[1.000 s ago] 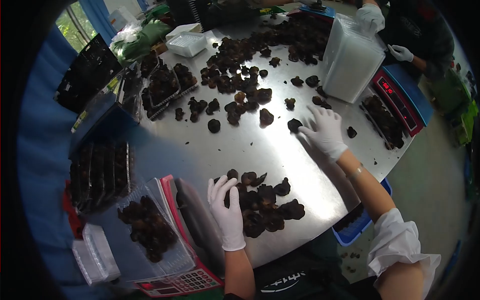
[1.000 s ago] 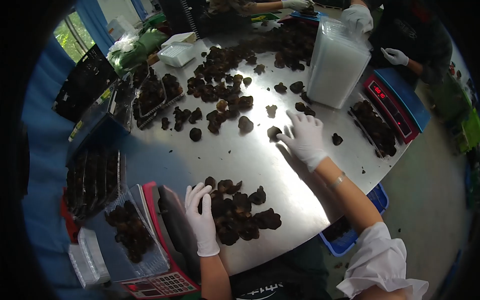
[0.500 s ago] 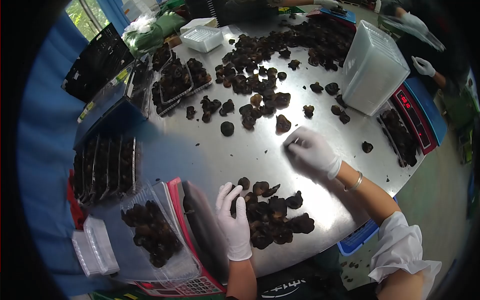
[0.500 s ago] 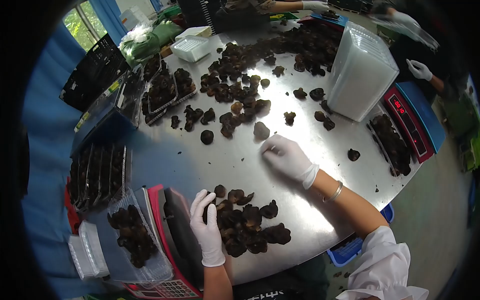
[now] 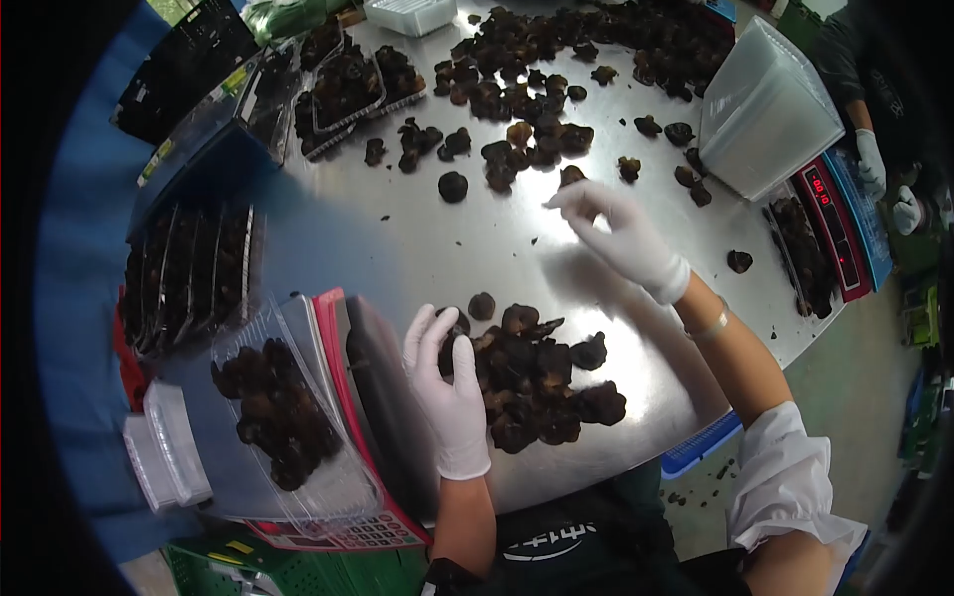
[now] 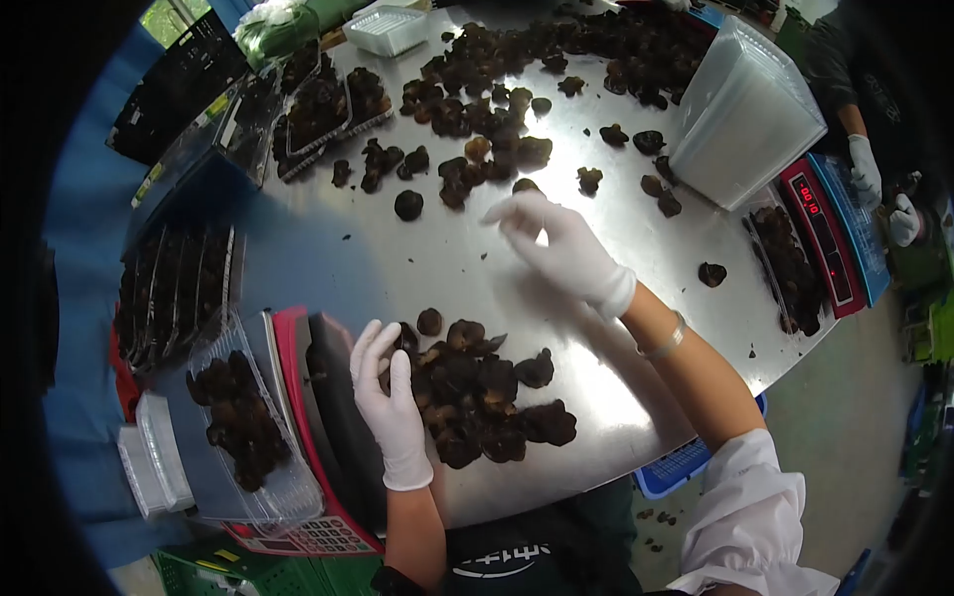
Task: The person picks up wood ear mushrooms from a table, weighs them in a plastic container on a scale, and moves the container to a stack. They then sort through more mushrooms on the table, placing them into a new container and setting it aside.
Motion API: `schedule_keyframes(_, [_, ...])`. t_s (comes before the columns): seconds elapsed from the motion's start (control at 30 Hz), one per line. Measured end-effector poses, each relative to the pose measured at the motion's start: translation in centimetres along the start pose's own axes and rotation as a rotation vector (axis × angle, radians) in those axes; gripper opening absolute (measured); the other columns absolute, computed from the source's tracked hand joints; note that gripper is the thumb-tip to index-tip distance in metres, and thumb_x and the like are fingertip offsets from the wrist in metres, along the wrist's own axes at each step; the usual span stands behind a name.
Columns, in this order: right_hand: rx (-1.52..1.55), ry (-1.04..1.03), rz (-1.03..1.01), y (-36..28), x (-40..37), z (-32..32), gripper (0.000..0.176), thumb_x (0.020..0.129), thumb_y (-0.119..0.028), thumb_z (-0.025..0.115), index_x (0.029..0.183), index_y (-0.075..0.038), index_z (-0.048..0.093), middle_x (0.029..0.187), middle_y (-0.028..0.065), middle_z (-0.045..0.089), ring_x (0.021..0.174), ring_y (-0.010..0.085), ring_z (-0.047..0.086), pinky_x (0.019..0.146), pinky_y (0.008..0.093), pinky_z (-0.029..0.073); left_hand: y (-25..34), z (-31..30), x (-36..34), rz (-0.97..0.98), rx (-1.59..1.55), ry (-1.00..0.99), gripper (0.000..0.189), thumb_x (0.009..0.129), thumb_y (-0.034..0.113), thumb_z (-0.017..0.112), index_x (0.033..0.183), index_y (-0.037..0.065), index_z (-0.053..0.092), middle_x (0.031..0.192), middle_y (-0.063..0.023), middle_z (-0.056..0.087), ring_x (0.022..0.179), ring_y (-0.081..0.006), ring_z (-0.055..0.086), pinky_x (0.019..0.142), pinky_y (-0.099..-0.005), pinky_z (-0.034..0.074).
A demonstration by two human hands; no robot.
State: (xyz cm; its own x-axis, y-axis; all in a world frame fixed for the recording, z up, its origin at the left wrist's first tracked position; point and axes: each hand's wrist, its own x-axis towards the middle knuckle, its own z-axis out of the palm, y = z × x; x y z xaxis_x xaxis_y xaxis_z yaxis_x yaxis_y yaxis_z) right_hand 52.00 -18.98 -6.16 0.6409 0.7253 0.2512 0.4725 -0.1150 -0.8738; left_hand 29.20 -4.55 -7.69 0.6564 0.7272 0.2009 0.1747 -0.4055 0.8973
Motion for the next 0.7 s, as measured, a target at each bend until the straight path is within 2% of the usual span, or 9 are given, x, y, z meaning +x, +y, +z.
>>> schedule_keyframes(0.1, [-0.040,-0.079,-0.034,-0.6,-1.8,0.1,0.032,0.088,-0.008,0.063,0.120,-0.010,0.067,0.103,0.0057,0.065,0.095,0.0177,0.060,0.083,0.0313,0.049,-0.3,0.2,-0.1,0.051,0.062,0.069,0.029,0.093,0.006,0.061,0.121,0.006,0.067,0.135,-0.0110,0.057,0.124,-0.0221,0.053,0.099,-0.0348,0.043])
schedule_keyframes(0.2, [-0.566,0.322,-0.065,1.4,-0.1,0.2,0.046,0.080,-0.030,0.076,0.122,-0.014,0.068,0.127,0.0118,0.061,0.121,0.0336,0.049,0.101,0.0423,0.043,-1.0,0.4,-0.1,0.081,0.123,0.067,0.028,0.093,0.007,0.062,0.121,0.006,0.067,0.134,-0.0110,0.058,0.124,-0.0227,0.053,0.101,-0.0356,0.042])
schedule_keyframes(0.33, [-0.609,0.206,-0.057,5.3,2.5,0.0,0.036,0.081,-0.024,0.072,0.115,-0.014,0.071,0.114,0.0098,0.068,0.109,0.0336,0.058,0.096,0.0424,0.048,-2.4,0.2,0.1,0.091,0.036,0.094,0.023,0.096,0.004,0.059,0.117,0.002,0.068,0.131,-0.0110,0.058,0.117,-0.0206,0.058,0.101,-0.0336,0.045])
schedule_keyframes(0.4, [-0.347,0.278,-0.010,5.9,2.3,0.6,0.027,0.083,-0.017,0.067,0.109,-0.013,0.072,0.101,0.0100,0.070,0.099,0.0348,0.062,0.093,0.0421,0.050,-3.6,-0.4,0.3,0.131,-0.008,0.151,0.022,0.097,0.005,0.059,0.115,-0.002,0.068,0.120,-0.0108,0.065,0.113,-0.0196,0.061,0.101,-0.0326,0.046])
schedule_keyframes(0.47, [-0.308,0.277,-0.036,3.5,0.9,0.9,0.020,0.087,-0.012,0.062,0.104,-0.009,0.071,0.097,0.0077,0.072,0.096,0.0277,0.065,0.092,0.0389,0.051,-4.0,-1.3,0.3,0.074,-0.081,0.160,0.021,0.094,0.007,0.060,0.111,0.000,0.070,0.118,-0.0125,0.067,0.113,-0.0250,0.061,0.102,-0.0364,0.045])
schedule_keyframes(0.53, [0.295,0.076,0.081,-0.2,-1.2,0.9,0.019,0.089,-0.013,0.060,0.103,-0.005,0.071,0.099,0.0056,0.072,0.097,0.0181,0.065,0.090,0.0363,0.050,-3.6,-1.6,0.4,0.057,-0.099,0.130,0.022,0.095,0.007,0.059,0.112,-0.001,0.069,0.118,-0.0125,0.067,0.112,-0.0247,0.062,0.101,-0.0356,0.046])
schedule_keyframes(0.57, [0.236,0.029,0.111,-0.8,-2.2,1.2,0.021,0.091,-0.015,0.060,0.104,-0.003,0.071,0.099,0.0042,0.072,0.100,0.0111,0.062,0.093,0.0343,0.050,-3.4,-1.8,0.4,0.038,-0.120,0.101,0.023,0.096,0.007,0.057,0.113,-0.002,0.069,0.119,-0.0125,0.067,0.111,-0.0243,0.062,0.100,-0.0348,0.046])
schedule_keyframes(0.6, [0.215,-0.114,0.152,-0.9,-2.9,1.5,0.025,0.090,-0.016,0.061,0.110,-0.005,0.070,0.112,0.0094,0.069,0.102,0.0156,0.062,0.096,0.0346,0.049,-3.2,-1.9,0.7,0.049,-0.041,0.027,0.027,0.097,0.011,0.055,0.119,-0.002,0.066,0.122,-0.0154,0.065,0.115,-0.0280,0.060,0.103,-0.0373,0.044])
schedule_keyframes(0.7, [-0.193,-0.167,-0.280,-0.4,-4.0,4.8,0.037,0.095,-0.029,0.058,0.128,-0.013,0.062,0.143,0.0173,0.050,0.130,0.0327,0.049,0.112,0.0430,0.036,-2.5,-0.9,1.1,0.200,0.283,-0.116,0.037,0.097,0.017,0.052,0.129,-0.001,0.060,0.128,-0.0198,0.061,0.120,-0.0354,0.054,0.107,-0.0424,0.038])
